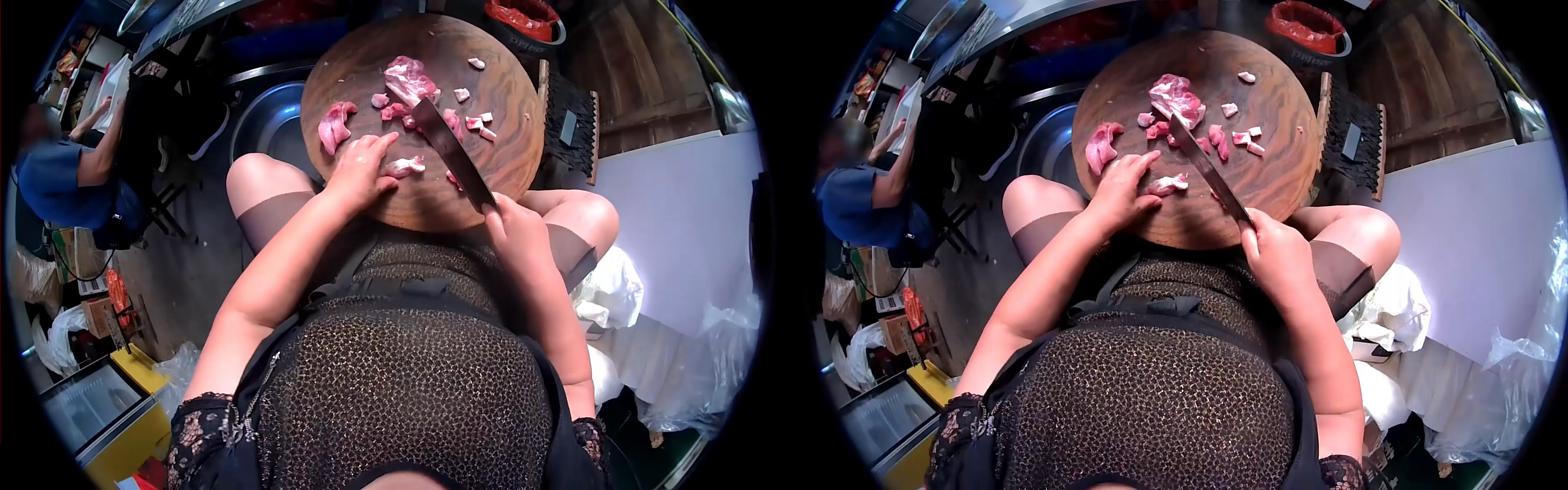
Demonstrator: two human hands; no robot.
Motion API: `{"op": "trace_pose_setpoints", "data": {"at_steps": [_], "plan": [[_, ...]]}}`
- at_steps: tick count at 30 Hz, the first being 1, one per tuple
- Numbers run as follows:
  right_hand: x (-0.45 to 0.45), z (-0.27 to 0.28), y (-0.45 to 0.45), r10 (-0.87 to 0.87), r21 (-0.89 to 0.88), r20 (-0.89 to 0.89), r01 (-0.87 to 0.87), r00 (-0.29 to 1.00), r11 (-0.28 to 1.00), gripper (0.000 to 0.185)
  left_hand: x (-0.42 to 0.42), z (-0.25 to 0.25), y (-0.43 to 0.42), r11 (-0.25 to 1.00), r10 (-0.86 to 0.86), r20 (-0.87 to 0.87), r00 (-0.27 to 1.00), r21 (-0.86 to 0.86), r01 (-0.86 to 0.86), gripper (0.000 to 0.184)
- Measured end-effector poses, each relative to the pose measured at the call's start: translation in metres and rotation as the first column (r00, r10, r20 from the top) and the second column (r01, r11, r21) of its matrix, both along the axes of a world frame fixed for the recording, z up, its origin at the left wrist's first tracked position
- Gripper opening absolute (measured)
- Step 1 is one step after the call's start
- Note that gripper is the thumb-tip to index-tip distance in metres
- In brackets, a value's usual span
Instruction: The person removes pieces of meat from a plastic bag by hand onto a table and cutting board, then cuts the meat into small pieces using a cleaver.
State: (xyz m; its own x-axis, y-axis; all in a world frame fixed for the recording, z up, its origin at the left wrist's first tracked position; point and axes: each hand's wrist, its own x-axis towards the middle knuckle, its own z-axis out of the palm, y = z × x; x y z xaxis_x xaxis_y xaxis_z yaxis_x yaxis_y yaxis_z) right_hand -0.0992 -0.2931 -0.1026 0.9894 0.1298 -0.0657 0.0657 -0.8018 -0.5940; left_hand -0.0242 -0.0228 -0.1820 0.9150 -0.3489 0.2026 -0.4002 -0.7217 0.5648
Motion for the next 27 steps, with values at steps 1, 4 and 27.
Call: {"op": "trace_pose_setpoints", "data": {"at_steps": [1,4,27], "plan": [[-0.002,0.001,0.001,0.006,0.012,0.035,-0.006,0.999,1.000,0.022,-0.005,-0.001,0.005,1.000,0.001,-0.003,1.000,0.004,-0.001,0.066],[-0.006,0.003,0.007,0.071,-0.042,0.031,-0.070,0.997,0.997,0.023,-0.016,-0.008,0.009,0.995,-0.070,0.175,0.982,-0.056,0.081,0.032],[0.053,-0.019,0.026,0.285,-0.066,-0.191,-0.302,0.939,0.951,0.020,-0.012,-0.029,0.003,0.993,-0.091,0.129,0.987,0.086,0.080,0.017]]}}
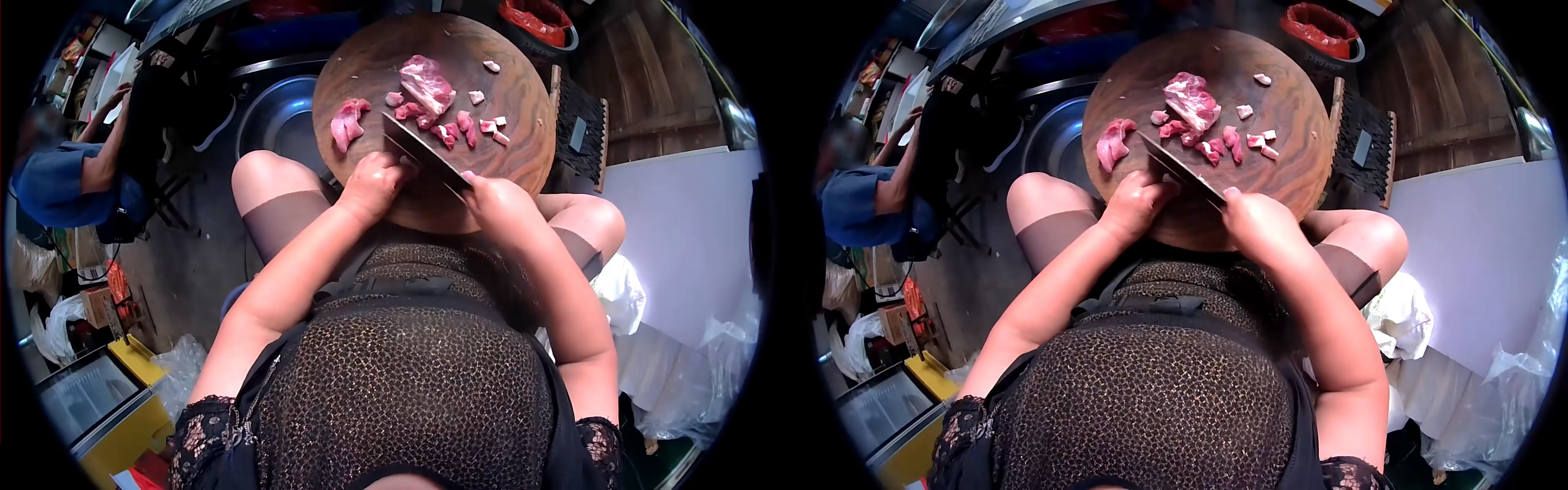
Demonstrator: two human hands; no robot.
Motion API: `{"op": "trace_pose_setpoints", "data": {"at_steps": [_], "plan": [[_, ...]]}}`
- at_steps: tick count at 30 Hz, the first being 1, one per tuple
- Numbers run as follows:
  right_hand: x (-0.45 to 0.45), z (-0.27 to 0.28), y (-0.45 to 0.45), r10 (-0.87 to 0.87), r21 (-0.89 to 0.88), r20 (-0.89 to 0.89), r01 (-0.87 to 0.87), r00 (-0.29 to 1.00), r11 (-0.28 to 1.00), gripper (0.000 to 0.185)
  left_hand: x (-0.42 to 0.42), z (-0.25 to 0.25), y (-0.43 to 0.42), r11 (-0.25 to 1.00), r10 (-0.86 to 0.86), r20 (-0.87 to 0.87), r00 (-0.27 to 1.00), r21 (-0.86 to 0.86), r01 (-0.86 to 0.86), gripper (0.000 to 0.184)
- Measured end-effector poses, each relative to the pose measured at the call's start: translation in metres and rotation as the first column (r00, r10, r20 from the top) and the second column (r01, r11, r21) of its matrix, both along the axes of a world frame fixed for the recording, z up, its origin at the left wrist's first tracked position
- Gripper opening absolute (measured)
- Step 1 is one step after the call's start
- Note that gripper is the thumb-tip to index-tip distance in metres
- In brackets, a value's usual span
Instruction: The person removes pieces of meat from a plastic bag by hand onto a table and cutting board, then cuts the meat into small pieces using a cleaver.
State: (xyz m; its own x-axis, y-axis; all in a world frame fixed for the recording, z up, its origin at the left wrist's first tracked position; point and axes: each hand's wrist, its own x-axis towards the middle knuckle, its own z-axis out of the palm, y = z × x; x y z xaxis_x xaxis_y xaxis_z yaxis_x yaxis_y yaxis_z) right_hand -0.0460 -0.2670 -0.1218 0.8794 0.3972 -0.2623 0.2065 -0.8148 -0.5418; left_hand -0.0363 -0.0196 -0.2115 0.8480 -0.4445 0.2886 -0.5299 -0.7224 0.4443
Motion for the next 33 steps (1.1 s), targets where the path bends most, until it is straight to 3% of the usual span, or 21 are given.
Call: {"op": "trace_pose_setpoints", "data": {"at_steps": [2,3,5,6,8,13,20,24,25,27,29,33], "plan": [[-0.005,0.018,-0.018,0.017,-0.118,-0.070,-0.025,0.997,0.993,0.025,0.000,0.001,0.000,1.000,-0.006,-0.030,1.000,-0.019,0.006,0.021],[-0.013,0.018,-0.020,0.015,-0.121,-0.067,-0.023,0.998,0.992,0.025,0.000,0.003,-0.002,0.992,0.061,-0.054,0.997,-0.109,-0.067,0.031],[-0.031,0.015,-0.024,-0.170,-0.146,0.081,0.180,0.982,0.973,0.024,0.001,0.008,-0.004,0.970,0.136,-0.110,0.985,-0.189,-0.155,0.059],[-0.037,0.013,-0.026,-0.171,-0.148,0.083,0.182,0.982,0.972,0.024,0.002,0.009,-0.004,0.970,0.134,-0.109,0.985,-0.191,-0.153,0.059],[-0.046,0.009,-0.028,-0.252,0.014,0.097,0.252,0.963,0.968,0.025,0.006,0.012,-0.003,0.969,0.126,0.035,0.991,-0.220,-0.116,0.057],[-0.058,0.025,-0.015,-0.211,-0.017,0.084,0.213,0.974,0.977,0.024,0.003,0.014,0.001,0.988,-0.027,0.082,0.996,-0.153,0.039,0.013],[-0.057,0.026,-0.002,0.024,-0.129,0.150,-0.004,0.988,0.992,0.021,-0.005,0.003,0.003,0.993,-0.047,0.207,0.977,-0.093,0.068,0.014],[-0.043,0.034,0.004,0.027,-0.146,-0.036,-0.032,0.999,0.989,0.019,-0.004,-0.005,0.004,0.998,-0.031,0.246,0.969,-0.049,0.044,0.018],[-0.040,0.029,0.006,0.020,-0.142,-0.045,-0.026,0.999,0.990,0.019,-0.004,-0.005,0.004,0.998,-0.046,0.165,0.985,-0.041,0.053,0.016],[-0.028,0.013,0.011,0.066,-0.040,0.036,-0.065,0.997,0.997,0.021,-0.005,-0.007,0.002,0.997,-0.066,0.090,0.994,-0.032,0.069,0.016],[-0.013,0.002,0.024,0.063,-0.036,0.056,-0.061,0.996,0.998,0.022,-0.006,-0.012,0.000,0.999,-0.032,0.214,0.976,0.009,0.031,0.014],[-0.003,0.003,0.034,0.088,-0.079,0.058,-0.083,0.994,0.993,0.022,-0.003,-0.001,0.003,0.995,-0.097,0.210,0.973,0.018,0.095,0.013]]}}
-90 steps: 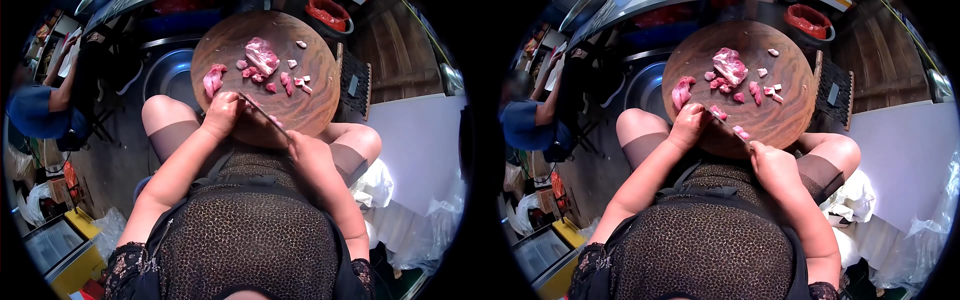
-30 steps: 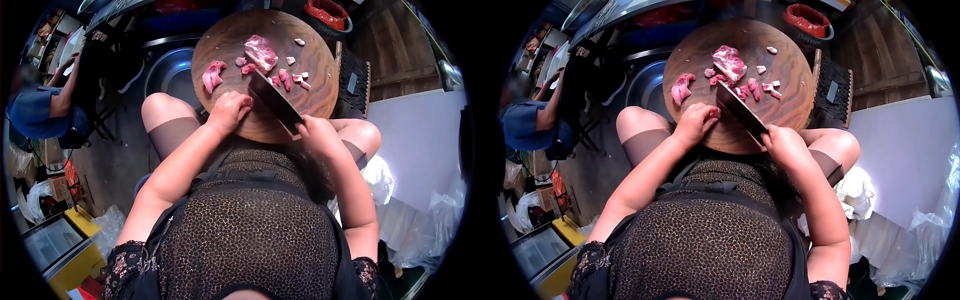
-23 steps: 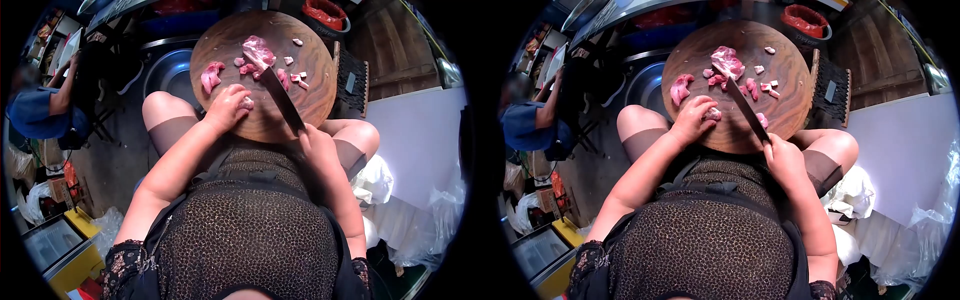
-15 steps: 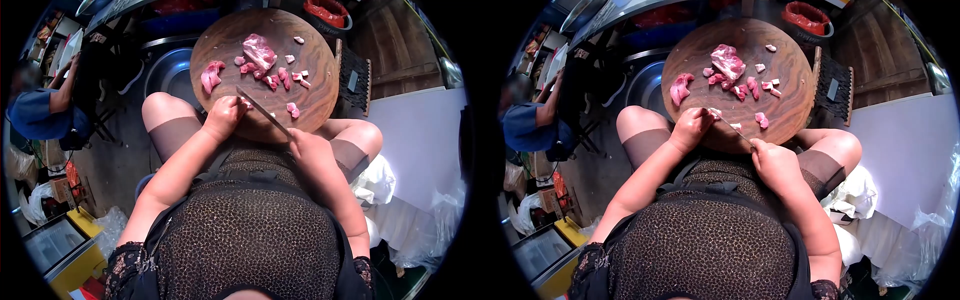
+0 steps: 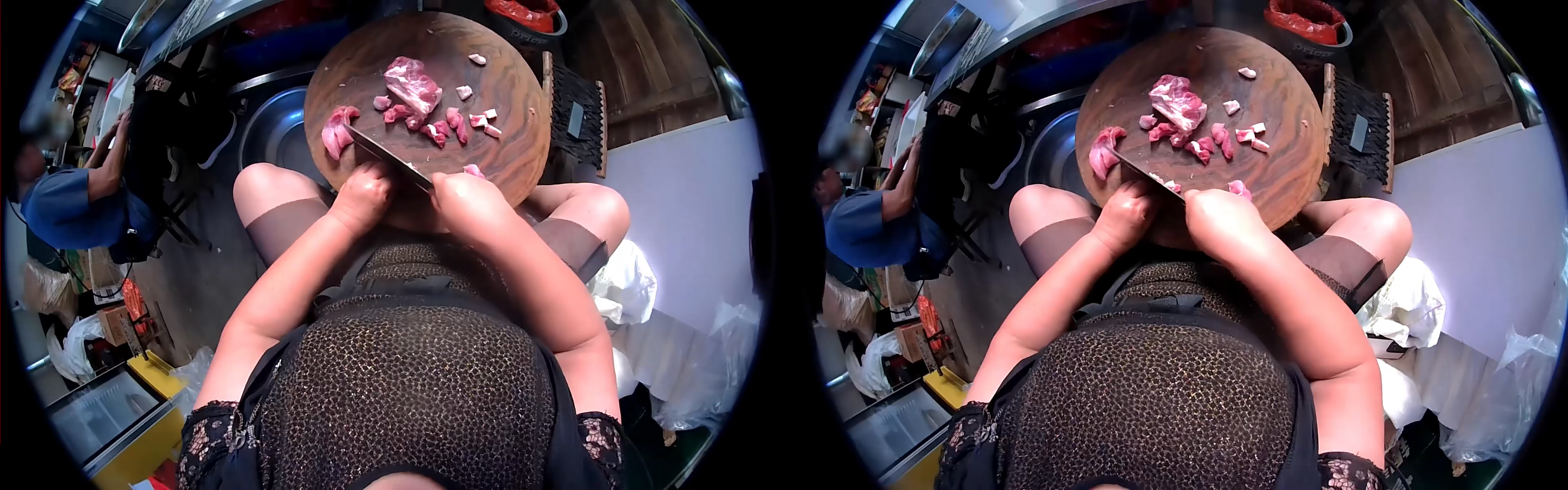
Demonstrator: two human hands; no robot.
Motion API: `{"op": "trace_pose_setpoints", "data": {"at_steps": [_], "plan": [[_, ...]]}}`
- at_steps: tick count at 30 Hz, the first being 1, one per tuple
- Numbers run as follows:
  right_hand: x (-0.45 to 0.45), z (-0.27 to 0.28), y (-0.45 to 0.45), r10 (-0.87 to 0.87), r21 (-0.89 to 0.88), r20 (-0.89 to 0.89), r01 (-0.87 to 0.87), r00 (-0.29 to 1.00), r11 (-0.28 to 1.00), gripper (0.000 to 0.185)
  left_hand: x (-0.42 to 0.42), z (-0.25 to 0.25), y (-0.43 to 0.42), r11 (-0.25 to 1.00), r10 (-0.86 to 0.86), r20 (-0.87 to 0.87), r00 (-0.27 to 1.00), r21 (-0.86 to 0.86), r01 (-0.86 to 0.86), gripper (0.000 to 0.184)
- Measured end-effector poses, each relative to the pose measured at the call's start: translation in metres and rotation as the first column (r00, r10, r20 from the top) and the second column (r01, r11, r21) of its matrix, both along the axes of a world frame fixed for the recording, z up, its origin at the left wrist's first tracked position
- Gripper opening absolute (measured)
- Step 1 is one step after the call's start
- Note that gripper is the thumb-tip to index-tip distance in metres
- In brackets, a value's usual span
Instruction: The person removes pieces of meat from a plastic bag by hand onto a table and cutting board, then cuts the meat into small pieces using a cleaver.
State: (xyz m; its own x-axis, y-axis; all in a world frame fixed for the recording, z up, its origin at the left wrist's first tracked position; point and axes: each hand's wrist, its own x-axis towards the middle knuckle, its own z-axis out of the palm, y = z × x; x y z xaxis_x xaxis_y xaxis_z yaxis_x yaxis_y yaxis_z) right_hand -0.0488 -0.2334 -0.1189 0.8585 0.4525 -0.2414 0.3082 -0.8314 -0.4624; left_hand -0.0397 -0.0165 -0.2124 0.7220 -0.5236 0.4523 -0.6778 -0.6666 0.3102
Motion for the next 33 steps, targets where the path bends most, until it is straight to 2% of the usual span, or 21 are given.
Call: {"op": "trace_pose_setpoints", "data": {"at_steps": [1,2,3,5,7,9,11,12,16,17,18,19,20,21,24,26,27,29,30,32,33], "plan": [[0.001,0.003,-0.004,0.033,-0.005,0.012,-0.033,0.999,0.999,0.022,0.001,0.005,0.002,0.997,0.023,-0.048,0.999,0.076,-0.020,0.014],[-0.001,0.013,-0.015,0.004,-0.041,-0.079,-0.007,0.997,0.999,0.022,0.004,0.010,0.004,0.988,0.052,-0.090,0.995,0.149,-0.038,0.014],[-0.002,0.012,-0.032,-0.022,0.000,-0.089,0.022,0.996,1.000,0.023,0.009,0.012,0.006,0.988,0.054,-0.081,0.995,0.147,-0.041,0.014],[-0.005,0.019,-0.062,-0.083,0.004,-0.112,0.084,0.990,0.996,0.025,0.021,0.013,0.008,0.981,0.192,-0.181,0.965,0.024,-0.191,0.017],[-0.009,0.014,-0.087,-0.225,0.062,-0.122,0.234,0.967,0.970,0.024,0.030,0.013,-0.003,0.973,0.229,-0.198,0.953,0.044,-0.224,0.026],[-0.011,0.017,-0.095,-0.297,0.079,-0.114,0.306,0.948,0.949,0.026,0.037,0.021,-0.025,0.977,0.076,-0.410,0.909,-0.151,-0.150,0.040],[-0.016,0.019,-0.097,-0.469,0.143,-0.051,0.471,0.882,0.870,0.027,0.043,0.025,-0.044,0.966,-0.077,-0.363,0.929,-0.256,-0.020,0.053],[-0.020,0.016,-0.094,-0.490,0.291,-0.080,0.491,0.868,0.821,0.027,0.048,0.027,-0.048,0.976,-0.053,-0.288,0.956,-0.219,-0.012,0.051],[-0.035,0.019,-0.083,-0.454,0.424,-0.265,0.526,0.851,0.737,0.026,0.076,0.041,-0.019,0.955,0.087,-0.199,0.976,-0.263,-0.139,0.031],[-0.037,0.023,-0.081,-0.402,0.424,-0.317,0.508,0.859,0.750,0.027,0.079,0.043,-0.006,0.900,0.324,-0.255,0.911,-0.213,-0.380,0.024],[-0.037,0.030,-0.076,-0.365,0.407,-0.448,0.550,0.816,0.729,0.026,0.087,0.041,0.014,0.872,0.434,-0.183,0.882,-0.158,-0.462,0.021],[-0.036,0.034,-0.072,-0.320,0.383,-0.571,0.591,0.756,0.710,0.025,0.088,0.041,0.029,0.808,0.585,-0.106,0.804,-0.011,-0.590,0.029],[-0.034,0.033,-0.068,-0.317,0.387,-0.572,0.589,0.756,0.709,0.025,0.090,0.043,0.041,0.737,0.670,-0.326,0.667,0.191,-0.648,0.033],[-0.031,0.031,-0.064,-0.279,0.357,-0.629,0.589,0.725,0.725,0.023,0.094,0.055,0.049,0.735,0.673,-0.564,0.479,0.436,-0.519,0.040],[-0.020,0.025,-0.058,-0.281,0.323,-0.646,0.588,0.710,0.742,0.023,0.081,0.031,0.059,0.799,0.562,-0.567,0.603,0.183,-0.573,0.034],[-0.013,0.017,-0.058,-0.367,0.315,-0.519,0.572,0.772,0.758,0.023,0.073,0.026,0.051,0.821,0.411,-0.629,0.660,-0.060,-0.568,0.027],[-0.010,0.016,-0.059,-0.426,0.248,-0.393,0.540,0.815,0.804,0.023,0.072,0.024,0.047,0.840,0.349,-0.646,0.678,-0.105,-0.533,0.024],[-0.008,0.001,-0.073,-0.408,0.227,-0.194,0.446,0.892,0.866,0.023,0.073,0.017,0.038,0.747,0.118,-0.808,0.578,-0.311,-0.588,0.021],[-0.009,-0.006,-0.076,-0.412,0.223,-0.193,0.449,0.890,0.865,0.023,0.072,0.024,0.031,0.748,0.112,-0.809,0.577,-0.314,-0.585,0.021],[-0.013,-0.013,-0.081,-0.388,0.268,-0.131,0.410,0.912,0.872,0.024,0.071,0.047,0.017,0.565,-0.174,-0.878,0.445,-0.460,-0.685,0.025],[-0.017,-0.010,-0.080,-0.389,0.264,-0.131,0.410,0.912,0.873,0.024,0.075,0.049,0.021,0.564,-0.178,-0.878,0.445,-0.461,-0.685,0.025]]}}
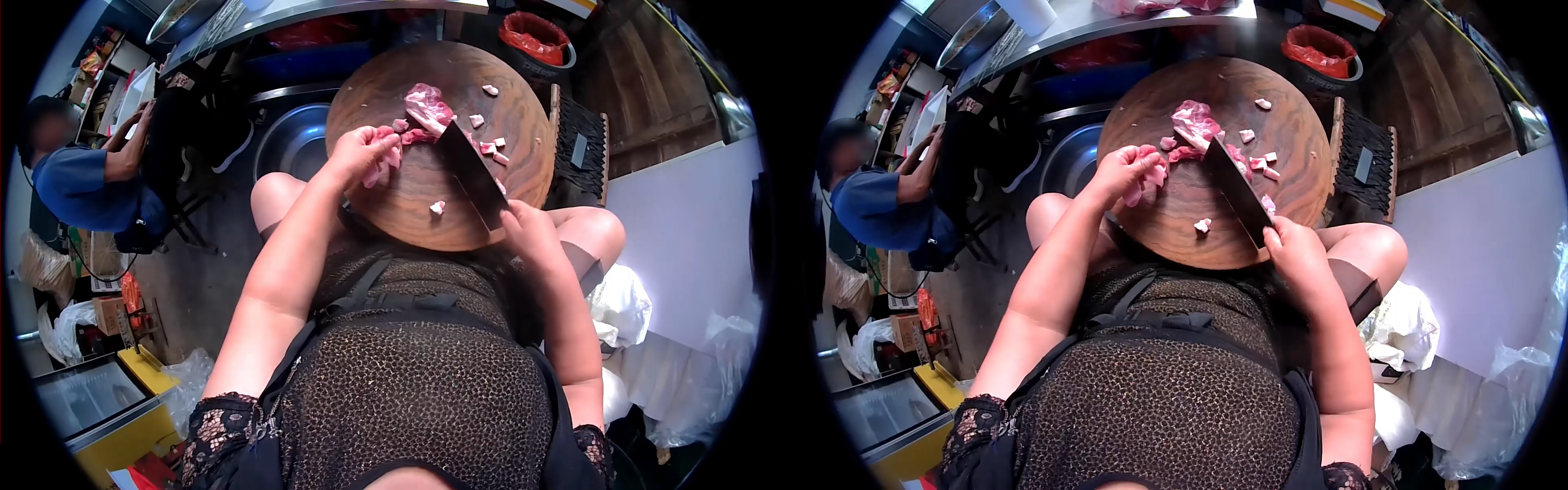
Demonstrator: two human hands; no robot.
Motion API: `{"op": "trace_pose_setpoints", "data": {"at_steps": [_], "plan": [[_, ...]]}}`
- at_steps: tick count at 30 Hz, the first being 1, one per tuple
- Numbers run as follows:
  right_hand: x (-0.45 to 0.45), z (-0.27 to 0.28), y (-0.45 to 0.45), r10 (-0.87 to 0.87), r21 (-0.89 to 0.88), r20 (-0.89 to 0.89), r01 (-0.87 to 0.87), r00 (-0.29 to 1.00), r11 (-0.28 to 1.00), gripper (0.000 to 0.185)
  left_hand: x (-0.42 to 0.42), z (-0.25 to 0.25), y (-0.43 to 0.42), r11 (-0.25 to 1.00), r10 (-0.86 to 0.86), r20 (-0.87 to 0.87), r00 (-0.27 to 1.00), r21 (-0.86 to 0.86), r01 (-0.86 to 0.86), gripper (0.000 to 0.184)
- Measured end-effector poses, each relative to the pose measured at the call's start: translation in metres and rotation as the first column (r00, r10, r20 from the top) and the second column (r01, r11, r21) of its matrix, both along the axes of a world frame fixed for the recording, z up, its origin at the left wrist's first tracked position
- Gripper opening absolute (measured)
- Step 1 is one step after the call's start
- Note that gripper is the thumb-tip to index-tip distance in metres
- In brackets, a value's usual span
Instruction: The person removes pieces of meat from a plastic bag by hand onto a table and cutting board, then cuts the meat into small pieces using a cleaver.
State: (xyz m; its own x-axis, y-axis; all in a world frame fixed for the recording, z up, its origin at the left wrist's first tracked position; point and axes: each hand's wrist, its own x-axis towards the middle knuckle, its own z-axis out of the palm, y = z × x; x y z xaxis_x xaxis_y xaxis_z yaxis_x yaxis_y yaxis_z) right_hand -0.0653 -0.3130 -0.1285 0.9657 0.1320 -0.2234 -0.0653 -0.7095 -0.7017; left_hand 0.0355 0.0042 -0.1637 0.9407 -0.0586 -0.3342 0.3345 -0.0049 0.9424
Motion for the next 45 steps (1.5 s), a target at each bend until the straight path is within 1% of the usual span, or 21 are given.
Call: {"op": "trace_pose_setpoints", "data": {"at_steps": [2,4,6,10,12,14,16,18,20,22,25,28,32,34,35,37,39,41,42,44,45], "plan": [[-0.012,0.013,0.008,0.045,-0.019,0.108,-0.043,0.993,0.999,0.025,0.012,0.001,0.015,0.914,-0.171,-0.173,0.970,0.340,0.222,0.026],[-0.020,0.025,0.009,0.116,0.013,0.047,-0.117,0.992,0.993,0.024,0.019,-0.010,0.026,0.913,-0.108,-0.072,0.992,0.388,0.127,0.029],[-0.026,0.039,0.011,0.210,0.046,-0.082,-0.207,0.974,0.977,0.024,0.022,-0.007,0.030,0.962,0.008,0.058,0.998,0.271,-0.024,0.028],[-0.023,0.028,-0.005,0.228,0.047,-0.125,-0.224,0.966,0.974,0.024,0.005,0.040,0.014,1.000,-0.017,-0.053,0.998,0.015,0.018,0.032],[-0.016,0.014,-0.018,0.077,0.147,-0.128,-0.058,0.989,0.987,0.023,-0.001,0.027,0.010,0.952,-0.293,-0.031,0.956,-0.106,0.288,0.034],[-0.005,0.003,-0.022,-0.086,0.144,-0.139,0.106,0.987,0.984,0.023,-0.018,0.031,-0.015,0.905,-0.423,-0.038,0.905,0.028,0.424,0.039],[-0.001,0.012,-0.018,-0.156,0.074,-0.134,0.166,0.979,0.983,0.021,-0.027,-0.002,-0.026,0.603,-0.495,0.247,0.833,0.787,0.125,0.041],[-0.007,0.012,-0.020,-0.136,0.086,-0.052,0.140,0.989,0.986,0.021,-0.025,-0.016,-0.021,0.729,-0.299,0.448,0.843,0.677,-0.102,0.033],[-0.019,0.009,-0.022,-0.119,0.090,0.010,0.117,0.993,0.989,0.020,-0.028,-0.016,-0.011,0.601,-0.392,0.461,0.796,0.784,-0.158,0.031],[-0.022,0.002,-0.023,-0.113,0.165,-0.122,0.132,0.986,0.977,0.020,-0.024,-0.025,-0.008,0.627,-0.373,0.472,0.799,0.763,-0.158,0.030],[-0.020,0.008,-0.018,-0.130,0.133,-0.168,0.153,0.977,0.979,0.021,-0.014,-0.023,-0.006,0.503,-0.392,0.232,0.890,0.864,-0.004,0.027],[-0.020,0.009,-0.017,-0.162,0.151,-0.212,0.196,0.964,0.969,0.022,-0.008,-0.001,-0.012,0.969,-0.212,-0.065,0.975,0.118,0.218,0.022],[-0.023,0.001,-0.021,-0.157,0.169,-0.176,0.187,0.972,0.968,0.023,-0.015,0.008,-0.021,0.960,-0.266,-0.013,0.964,-0.094,0.264,0.031],[-0.022,0.004,-0.021,-0.167,0.188,-0.224,0.211,0.960,0.959,0.024,-0.021,-0.003,-0.025,0.930,-0.289,-0.184,0.939,0.179,0.321,0.031],[-0.022,0.004,-0.021,-0.177,0.208,-0.270,0.237,0.946,0.949,0.024,-0.027,-0.013,-0.027,0.823,-0.306,-0.158,0.939,0.451,0.345,0.030],[-0.022,0.004,-0.019,-0.188,0.194,-0.254,0.240,0.949,0.951,0.024,-0.033,-0.018,-0.028,0.752,-0.292,0.005,0.956,0.619,0.226,0.032],[-0.028,0.001,-0.018,-0.203,0.173,-0.243,0.248,0.949,0.953,0.023,-0.034,-0.016,-0.027,0.696,-0.308,0.054,0.950,0.694,0.186,0.033],[-0.033,-0.007,-0.014,-0.068,0.102,0.160,0.052,0.985,0.993,0.023,-0.032,-0.006,-0.026,0.638,-0.276,-0.093,0.957,0.727,0.255,0.030],[-0.034,0.011,-0.005,-0.101,0.096,0.007,0.100,0.995,0.990,0.023,-0.034,-0.009,-0.025,0.638,-0.275,-0.093,0.957,0.727,0.254,0.030],[-0.036,0.020,0.009,-0.032,0.012,0.122,0.031,0.992,0.999,0.024,-0.041,-0.024,-0.022,0.618,-0.395,0.454,0.798,0.774,-0.135,0.024],[-0.036,0.020,0.014,0.017,-0.033,0.203,-0.010,0.979,0.999,0.023,-0.041,-0.026,-0.022,0.646,-0.478,0.531,0.699,0.752,-0.130,0.025]]}}
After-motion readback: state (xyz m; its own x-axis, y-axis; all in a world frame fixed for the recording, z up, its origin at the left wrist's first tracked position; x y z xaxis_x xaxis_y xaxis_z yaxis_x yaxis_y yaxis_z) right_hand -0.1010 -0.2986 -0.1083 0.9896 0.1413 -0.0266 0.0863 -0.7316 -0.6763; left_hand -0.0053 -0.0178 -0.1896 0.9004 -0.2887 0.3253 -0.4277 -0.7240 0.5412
